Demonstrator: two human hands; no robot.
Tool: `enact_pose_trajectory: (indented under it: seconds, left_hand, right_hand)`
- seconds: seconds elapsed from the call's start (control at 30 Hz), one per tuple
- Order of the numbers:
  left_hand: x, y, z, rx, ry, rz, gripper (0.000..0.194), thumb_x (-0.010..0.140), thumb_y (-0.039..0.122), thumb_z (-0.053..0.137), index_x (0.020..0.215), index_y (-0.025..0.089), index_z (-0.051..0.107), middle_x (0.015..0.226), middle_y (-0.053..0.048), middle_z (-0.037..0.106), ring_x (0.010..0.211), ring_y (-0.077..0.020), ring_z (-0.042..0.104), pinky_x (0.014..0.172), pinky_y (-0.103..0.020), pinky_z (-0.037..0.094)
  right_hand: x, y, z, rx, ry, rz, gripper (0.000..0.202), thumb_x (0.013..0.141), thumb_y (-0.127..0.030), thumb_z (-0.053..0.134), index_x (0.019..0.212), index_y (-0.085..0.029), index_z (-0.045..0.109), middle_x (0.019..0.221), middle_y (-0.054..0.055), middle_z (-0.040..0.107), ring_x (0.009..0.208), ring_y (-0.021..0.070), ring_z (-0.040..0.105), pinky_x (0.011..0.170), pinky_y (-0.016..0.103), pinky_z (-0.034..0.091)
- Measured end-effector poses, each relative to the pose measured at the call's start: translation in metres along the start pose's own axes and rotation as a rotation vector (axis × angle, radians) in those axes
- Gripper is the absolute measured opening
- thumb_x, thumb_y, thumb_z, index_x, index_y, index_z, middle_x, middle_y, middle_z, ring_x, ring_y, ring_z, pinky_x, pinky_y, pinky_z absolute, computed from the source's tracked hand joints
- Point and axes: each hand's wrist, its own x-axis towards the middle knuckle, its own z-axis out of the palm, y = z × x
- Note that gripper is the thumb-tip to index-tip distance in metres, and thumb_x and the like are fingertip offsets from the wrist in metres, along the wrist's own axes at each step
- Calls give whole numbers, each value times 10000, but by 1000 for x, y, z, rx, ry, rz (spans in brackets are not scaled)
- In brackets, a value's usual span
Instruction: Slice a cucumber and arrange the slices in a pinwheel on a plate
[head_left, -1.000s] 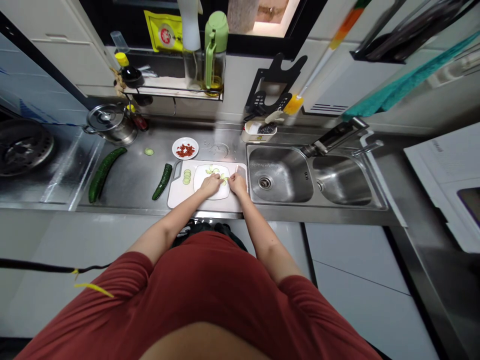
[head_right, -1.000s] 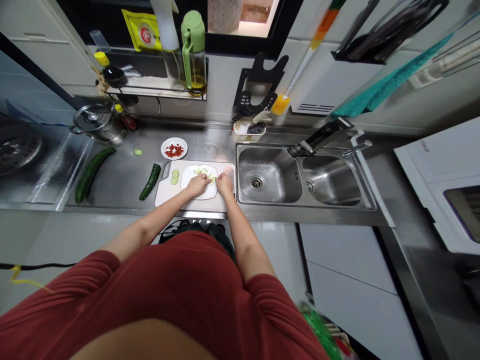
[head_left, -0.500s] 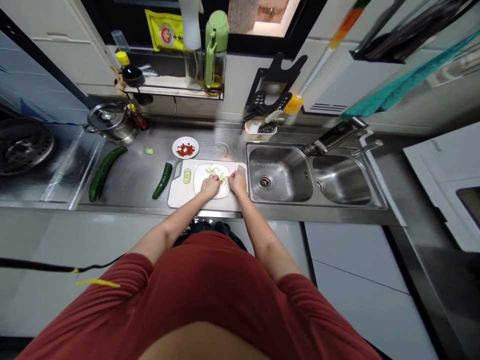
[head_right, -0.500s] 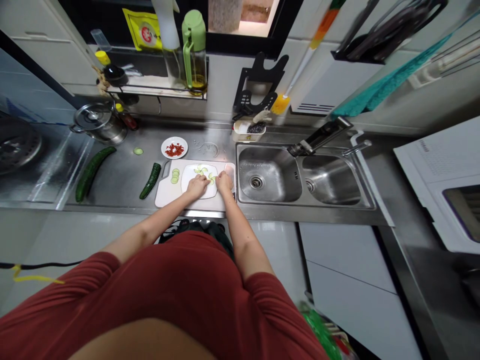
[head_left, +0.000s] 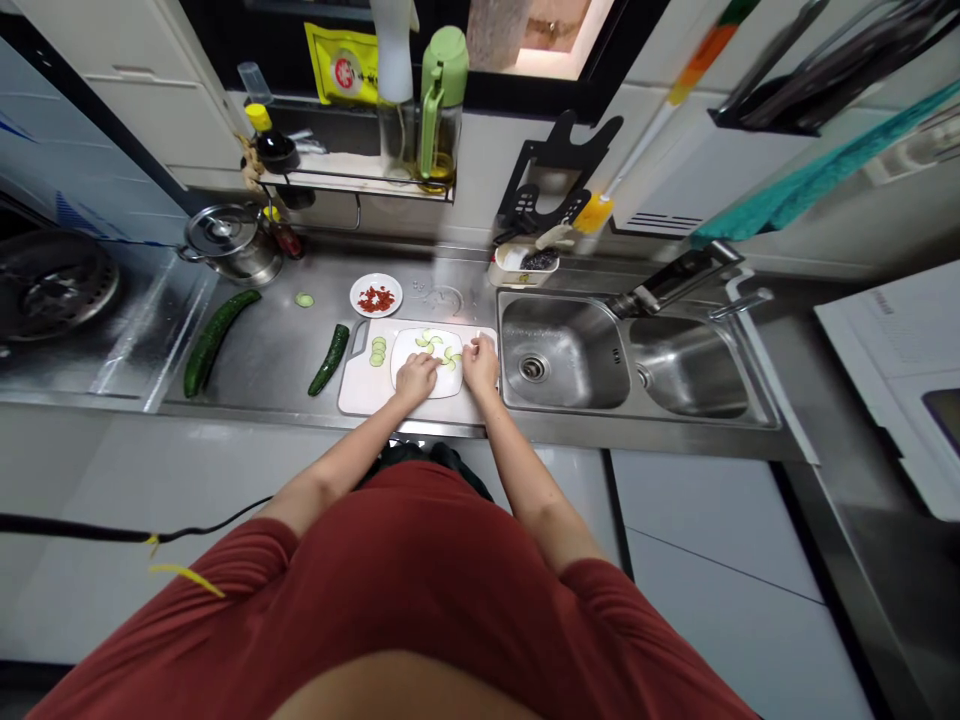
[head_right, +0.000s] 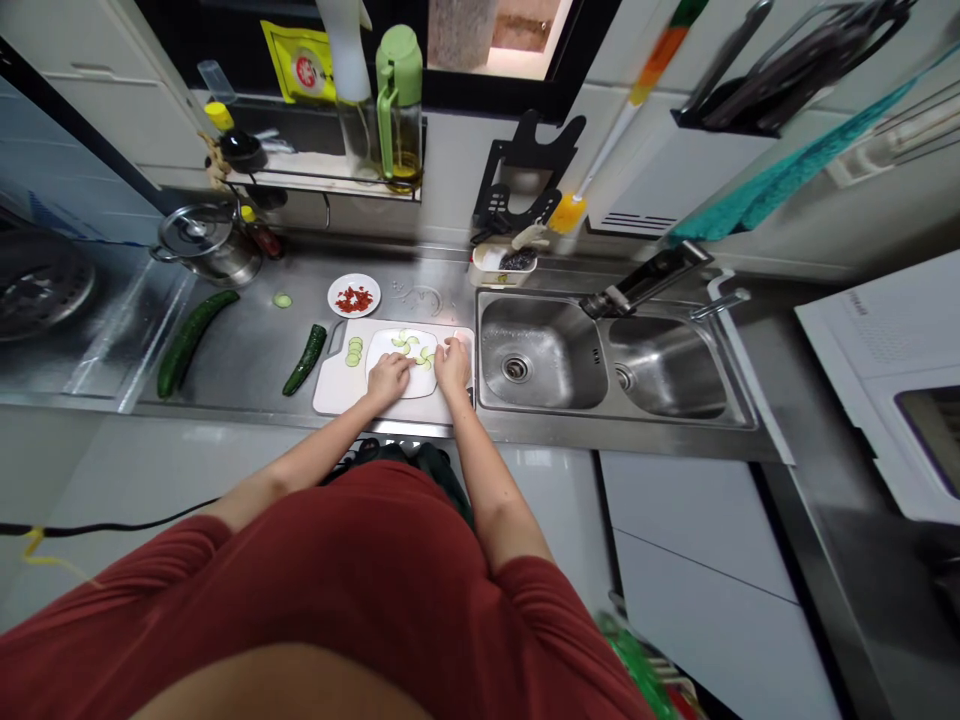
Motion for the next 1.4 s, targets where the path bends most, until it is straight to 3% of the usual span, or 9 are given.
enact_pose_trajectory:
  seconds: [0.17,0.37,0.6,0.93,1.4]
  left_hand:
    - [-18,-22,-13,-75,203,-177,335,903,205,452,1144,219,685,1064,-67,654,1001,-236,532,885,-329,420]
    - [-29,-58,-34,-22,324,-441,302,885,207,465,1104,201,673,1081,-98,649,1030,-260,543,915,-358,380]
    - [-32,-77,-48,64,292,-658,311,857,258,503,1131,228,645,1056,-104,649,1043,-288,543,888,-395,369]
    - [-25,-80,-38,152,175,-678,348,852,350,526,1153,217,641,1165,-132,613,1110,-310,518,927,-425,360]
    - [-26,-78,-38,67,223,-659,276,839,298,545,1086,219,639,1153,-132,613,1116,-305,515,932,-422,361]
  right_hand:
    - [-15,12,-12,200,148,-99,263,862,-313,446,980,-158,623,900,81,630,830,203,564,806,316,433]
    - [-31,32,-13,243,173,-93,264,831,-326,463,948,-163,635,844,64,637,745,195,558,735,310,438]
    - [-37,35,-9,261,160,-80,276,822,-341,464,946,-166,639,831,57,648,709,184,545,721,302,432]
    - [-41,32,-6,261,155,-81,275,819,-341,474,946,-170,648,822,52,647,707,185,556,724,305,440]
    - [-44,36,-6,266,130,-54,285,818,-337,462,964,-171,642,823,55,648,746,195,561,741,311,445]
